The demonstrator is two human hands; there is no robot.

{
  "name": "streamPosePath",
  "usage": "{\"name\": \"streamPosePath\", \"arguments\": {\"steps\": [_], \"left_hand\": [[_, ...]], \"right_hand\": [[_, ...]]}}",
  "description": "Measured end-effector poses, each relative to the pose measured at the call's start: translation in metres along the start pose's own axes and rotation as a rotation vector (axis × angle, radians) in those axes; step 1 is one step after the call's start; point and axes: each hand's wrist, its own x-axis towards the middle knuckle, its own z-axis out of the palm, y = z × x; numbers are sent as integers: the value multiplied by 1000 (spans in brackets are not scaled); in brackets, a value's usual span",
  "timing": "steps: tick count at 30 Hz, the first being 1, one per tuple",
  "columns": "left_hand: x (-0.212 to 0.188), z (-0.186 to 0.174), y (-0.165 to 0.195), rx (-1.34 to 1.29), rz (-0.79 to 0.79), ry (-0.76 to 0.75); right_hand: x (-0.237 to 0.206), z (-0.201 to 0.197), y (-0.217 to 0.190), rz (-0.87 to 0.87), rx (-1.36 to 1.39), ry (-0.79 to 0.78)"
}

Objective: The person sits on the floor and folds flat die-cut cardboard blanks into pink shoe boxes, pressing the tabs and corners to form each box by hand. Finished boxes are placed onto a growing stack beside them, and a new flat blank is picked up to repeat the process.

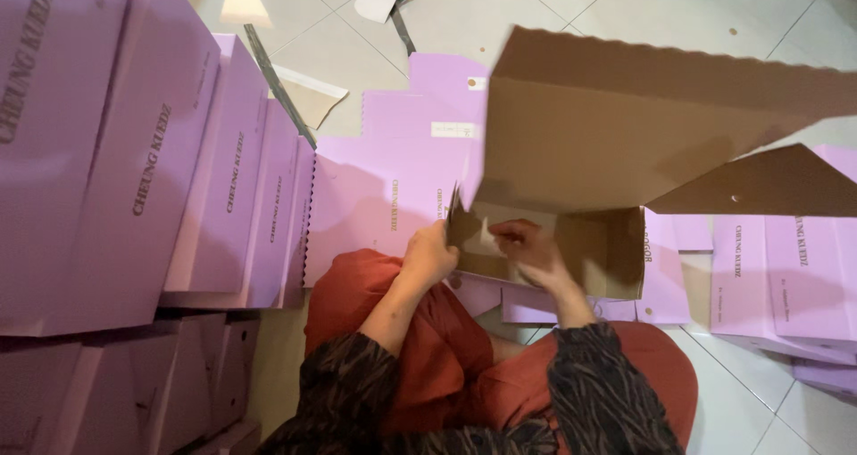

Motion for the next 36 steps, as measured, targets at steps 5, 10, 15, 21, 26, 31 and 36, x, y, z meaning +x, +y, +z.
{"name": "streamPosePath", "arguments": {"steps": [5, 10, 15, 21, 26, 31, 36], "left_hand": [[4, 1, -12, -28, -41, 37], [4, -6, -12, -131, -178, -48], [4, -11, -9, -75, -44, 18], [4, -14, -12, -20, -35, -50], [34, -59, -25, -584, 218, 197], [52, -96, -2, -1108, 491, 75], [58, -101, 29, -1023, 627, 30]], "right_hand": [[-17, -63, 10, -50, -13, 287], [-37, -147, 77, 175, 42, 496], [-25, -185, 139, 77, 254, 738], [-15, -186, 127, -123, 911, 759], [-33, -190, 100, -119, 874, 646], [-36, -194, 84, -223, 1024, 388], [-42, -187, 37, -276, 730, 376]]}}
